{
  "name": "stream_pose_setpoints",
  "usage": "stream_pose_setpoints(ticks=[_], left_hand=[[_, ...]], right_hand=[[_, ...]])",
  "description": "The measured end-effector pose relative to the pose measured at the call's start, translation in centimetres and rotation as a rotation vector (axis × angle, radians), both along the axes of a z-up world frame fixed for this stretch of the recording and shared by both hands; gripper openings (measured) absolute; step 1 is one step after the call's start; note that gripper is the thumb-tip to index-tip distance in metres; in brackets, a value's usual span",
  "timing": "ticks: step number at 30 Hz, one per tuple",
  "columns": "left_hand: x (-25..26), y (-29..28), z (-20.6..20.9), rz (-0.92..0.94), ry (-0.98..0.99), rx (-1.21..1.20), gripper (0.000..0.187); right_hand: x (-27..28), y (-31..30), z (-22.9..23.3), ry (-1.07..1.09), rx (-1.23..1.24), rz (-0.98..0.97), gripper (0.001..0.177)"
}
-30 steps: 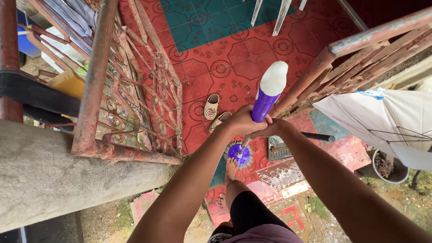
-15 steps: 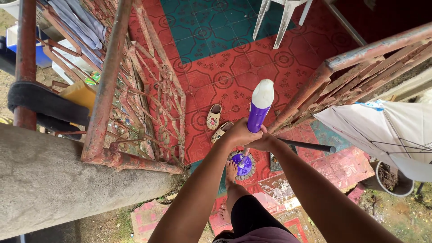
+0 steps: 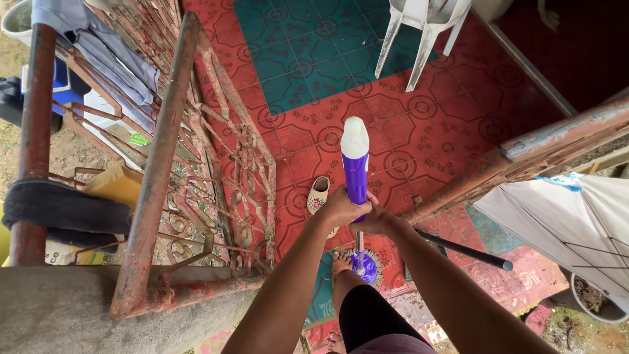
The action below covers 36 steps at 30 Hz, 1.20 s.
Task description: Mopping the tiled floor of an outdoor porch or balcony area.
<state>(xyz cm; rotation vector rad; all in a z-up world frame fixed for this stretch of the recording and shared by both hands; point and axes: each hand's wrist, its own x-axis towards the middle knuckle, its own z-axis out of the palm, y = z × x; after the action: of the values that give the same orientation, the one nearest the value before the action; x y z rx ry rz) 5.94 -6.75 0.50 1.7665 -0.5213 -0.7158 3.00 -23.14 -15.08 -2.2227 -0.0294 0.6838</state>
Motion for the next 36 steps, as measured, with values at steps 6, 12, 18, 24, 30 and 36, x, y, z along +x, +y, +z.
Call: stream_pose_setpoints(ticks=[6,12,18,24,30,36], left_hand=[[1.5,1.8,-1.6,0.075,0.035,-0.055,0.019],[-1.8,4.7,-2.5,0.216,0.072,-0.14,0.018],[-2.0,1.8,1.0,0.346,-0.095,-0.115,0.026],[1.4,-1.3,9.1,0.291,-0.247,-0.307,0.051],[3.0,-3.7,11.2,0.302,-0.046,-0.34,0.077],[11.8,-9.8,1.9,0.369,-0.057,-0.473,0.075]], right_hand=[[0.6,2.0,0.3,0.046,-0.007,-0.101,0.034],[-4.2,6.7,-1.4,-0.141,-0.223,-0.283,0.039],[-1.9,4.7,4.7,-0.156,-0.146,-0.272,0.035],[3.2,-0.5,17.3,-0.203,0.207,-0.112,0.026],[4.5,-1.7,22.5,-0.311,0.624,-0.39,0.01],[9.1,-1.5,20.8,-0.565,0.379,-1.275,0.034]])
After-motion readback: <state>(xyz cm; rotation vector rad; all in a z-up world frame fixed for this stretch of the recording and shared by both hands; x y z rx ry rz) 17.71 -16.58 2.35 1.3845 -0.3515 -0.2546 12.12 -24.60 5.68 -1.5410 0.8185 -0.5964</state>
